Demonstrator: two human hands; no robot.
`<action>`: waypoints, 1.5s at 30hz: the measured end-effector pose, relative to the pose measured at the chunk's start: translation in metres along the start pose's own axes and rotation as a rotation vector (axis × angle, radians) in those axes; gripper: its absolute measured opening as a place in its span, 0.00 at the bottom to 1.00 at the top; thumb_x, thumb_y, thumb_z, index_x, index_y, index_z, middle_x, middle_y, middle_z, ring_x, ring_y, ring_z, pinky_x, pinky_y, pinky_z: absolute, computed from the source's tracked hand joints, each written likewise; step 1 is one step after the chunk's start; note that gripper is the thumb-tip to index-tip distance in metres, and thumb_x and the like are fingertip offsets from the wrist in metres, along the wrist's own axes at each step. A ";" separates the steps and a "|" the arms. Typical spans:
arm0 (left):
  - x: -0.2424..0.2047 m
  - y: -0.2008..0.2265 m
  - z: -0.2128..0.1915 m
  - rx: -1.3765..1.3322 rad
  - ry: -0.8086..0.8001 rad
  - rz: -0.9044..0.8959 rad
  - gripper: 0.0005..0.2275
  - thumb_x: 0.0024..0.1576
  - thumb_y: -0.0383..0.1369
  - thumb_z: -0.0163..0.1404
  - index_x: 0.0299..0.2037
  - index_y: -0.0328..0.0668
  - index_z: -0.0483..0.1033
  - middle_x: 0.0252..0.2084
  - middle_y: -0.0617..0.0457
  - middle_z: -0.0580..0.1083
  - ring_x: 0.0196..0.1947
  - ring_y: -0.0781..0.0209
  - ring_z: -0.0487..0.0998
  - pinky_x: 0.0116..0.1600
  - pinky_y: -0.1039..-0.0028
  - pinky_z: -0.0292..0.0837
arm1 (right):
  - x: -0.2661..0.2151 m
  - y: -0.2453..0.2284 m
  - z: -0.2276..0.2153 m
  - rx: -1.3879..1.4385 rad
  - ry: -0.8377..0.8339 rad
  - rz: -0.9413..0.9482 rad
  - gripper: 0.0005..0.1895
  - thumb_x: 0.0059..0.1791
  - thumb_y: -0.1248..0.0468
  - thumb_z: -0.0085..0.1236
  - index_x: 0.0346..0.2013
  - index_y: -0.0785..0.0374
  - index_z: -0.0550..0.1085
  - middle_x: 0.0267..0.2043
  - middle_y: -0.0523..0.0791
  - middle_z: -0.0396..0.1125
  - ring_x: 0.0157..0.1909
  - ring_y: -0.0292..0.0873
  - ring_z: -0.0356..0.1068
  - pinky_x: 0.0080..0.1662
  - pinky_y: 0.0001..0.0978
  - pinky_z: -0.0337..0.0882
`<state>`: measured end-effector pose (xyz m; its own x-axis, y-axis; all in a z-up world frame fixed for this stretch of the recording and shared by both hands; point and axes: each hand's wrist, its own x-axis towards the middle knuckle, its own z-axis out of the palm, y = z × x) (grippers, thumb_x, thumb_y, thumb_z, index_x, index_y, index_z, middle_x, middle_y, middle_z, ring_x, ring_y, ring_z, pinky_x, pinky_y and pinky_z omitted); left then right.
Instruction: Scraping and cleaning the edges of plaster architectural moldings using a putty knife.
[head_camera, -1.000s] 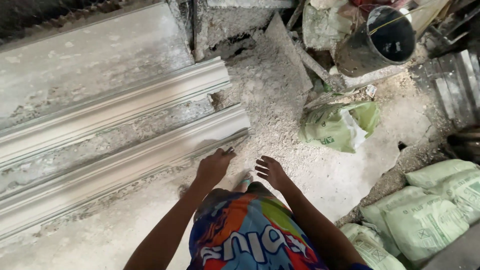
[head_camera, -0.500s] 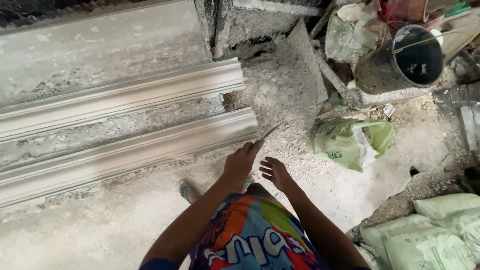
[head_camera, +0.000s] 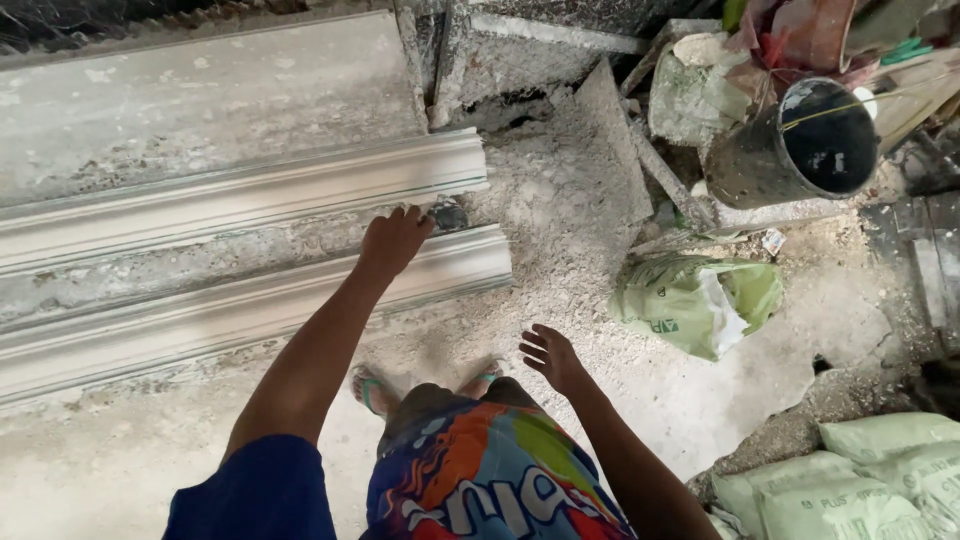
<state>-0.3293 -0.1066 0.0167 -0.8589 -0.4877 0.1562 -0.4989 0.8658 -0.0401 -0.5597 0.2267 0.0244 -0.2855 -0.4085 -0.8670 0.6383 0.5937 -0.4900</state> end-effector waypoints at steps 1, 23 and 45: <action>-0.004 -0.003 0.002 0.020 -0.064 -0.014 0.08 0.60 0.33 0.52 0.48 0.57 0.75 0.49 0.50 0.72 0.39 0.51 0.79 0.26 0.65 0.72 | 0.000 -0.002 0.002 -0.007 0.007 0.005 0.29 0.53 0.54 0.53 0.67 0.60 0.62 0.66 0.54 0.63 0.63 0.58 0.67 0.59 0.53 0.67; -0.139 -0.030 -0.108 -1.113 0.148 -0.625 0.20 0.59 0.33 0.49 0.63 0.40 0.70 0.50 0.31 0.76 0.46 0.26 0.78 0.46 0.41 0.75 | -0.025 -0.022 0.120 -0.081 0.113 -0.363 0.16 0.55 0.60 0.48 0.57 0.58 0.70 0.53 0.49 0.70 0.50 0.49 0.73 0.50 0.42 0.72; -0.146 0.208 -0.083 -0.954 0.510 -1.723 0.32 0.58 0.27 0.44 0.72 0.22 0.46 0.50 0.30 0.61 0.43 0.22 0.71 0.36 0.46 0.74 | 0.036 -0.060 0.275 -2.104 -0.752 -1.170 0.60 0.44 0.45 0.65 0.79 0.55 0.39 0.77 0.65 0.34 0.76 0.75 0.33 0.69 0.74 0.38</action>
<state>-0.2978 0.1545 0.0675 0.5331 -0.7796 -0.3287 -0.2430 -0.5133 0.8231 -0.4119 -0.0145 0.0477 0.6137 -0.6821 -0.3976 -0.7894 -0.5202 -0.3259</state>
